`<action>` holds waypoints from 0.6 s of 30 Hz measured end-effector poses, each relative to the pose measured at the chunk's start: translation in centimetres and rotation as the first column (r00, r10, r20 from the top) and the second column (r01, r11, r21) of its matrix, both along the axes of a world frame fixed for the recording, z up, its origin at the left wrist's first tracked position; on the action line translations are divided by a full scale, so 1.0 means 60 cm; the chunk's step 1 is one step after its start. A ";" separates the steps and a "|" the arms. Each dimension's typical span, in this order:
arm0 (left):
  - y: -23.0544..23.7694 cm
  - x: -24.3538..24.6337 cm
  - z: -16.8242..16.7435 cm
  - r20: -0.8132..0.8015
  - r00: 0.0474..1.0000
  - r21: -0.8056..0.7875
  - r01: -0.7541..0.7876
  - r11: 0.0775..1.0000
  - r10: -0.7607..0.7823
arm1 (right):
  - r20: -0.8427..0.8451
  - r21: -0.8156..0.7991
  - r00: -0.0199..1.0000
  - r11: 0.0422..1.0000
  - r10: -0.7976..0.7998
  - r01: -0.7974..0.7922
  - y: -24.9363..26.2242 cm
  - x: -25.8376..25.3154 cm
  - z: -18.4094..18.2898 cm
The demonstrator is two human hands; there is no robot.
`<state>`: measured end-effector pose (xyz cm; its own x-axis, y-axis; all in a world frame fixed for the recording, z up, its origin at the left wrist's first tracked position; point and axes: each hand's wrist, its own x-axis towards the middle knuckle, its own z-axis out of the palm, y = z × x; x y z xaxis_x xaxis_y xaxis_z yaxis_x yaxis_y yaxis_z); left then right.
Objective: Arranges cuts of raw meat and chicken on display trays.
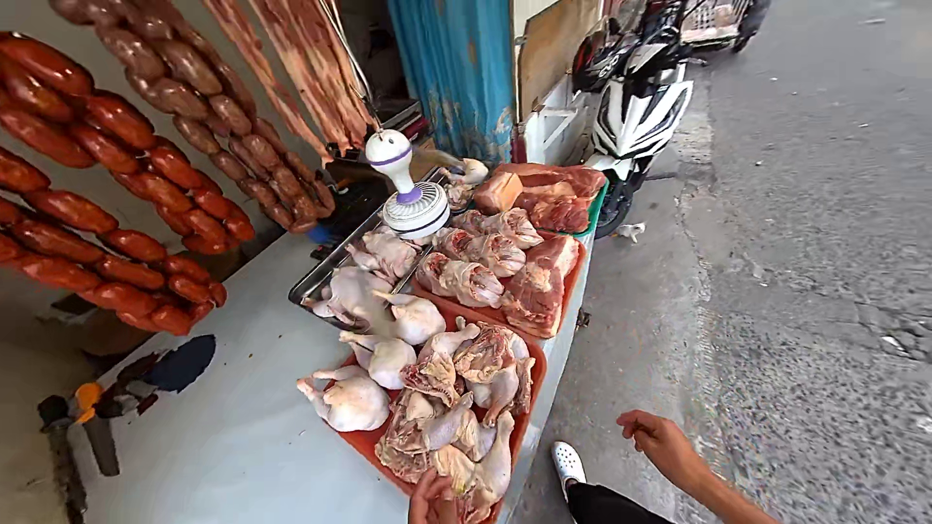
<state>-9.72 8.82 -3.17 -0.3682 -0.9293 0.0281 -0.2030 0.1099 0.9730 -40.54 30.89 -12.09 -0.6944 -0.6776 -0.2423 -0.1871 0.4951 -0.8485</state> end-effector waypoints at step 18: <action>0.148 -0.246 -0.035 0.197 0.885 0.355 0.337 0.872 -0.422 | -0.063 -0.058 0.998 0.998 0.023 -0.027 0.022 -0.320 0.005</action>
<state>-24.50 17.68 -5.26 -0.6482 -0.6617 -0.3767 -0.4558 -0.0592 0.8881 -59.72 32.20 -11.77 -0.6897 -0.7066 -0.1584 -0.2517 0.4391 -0.8625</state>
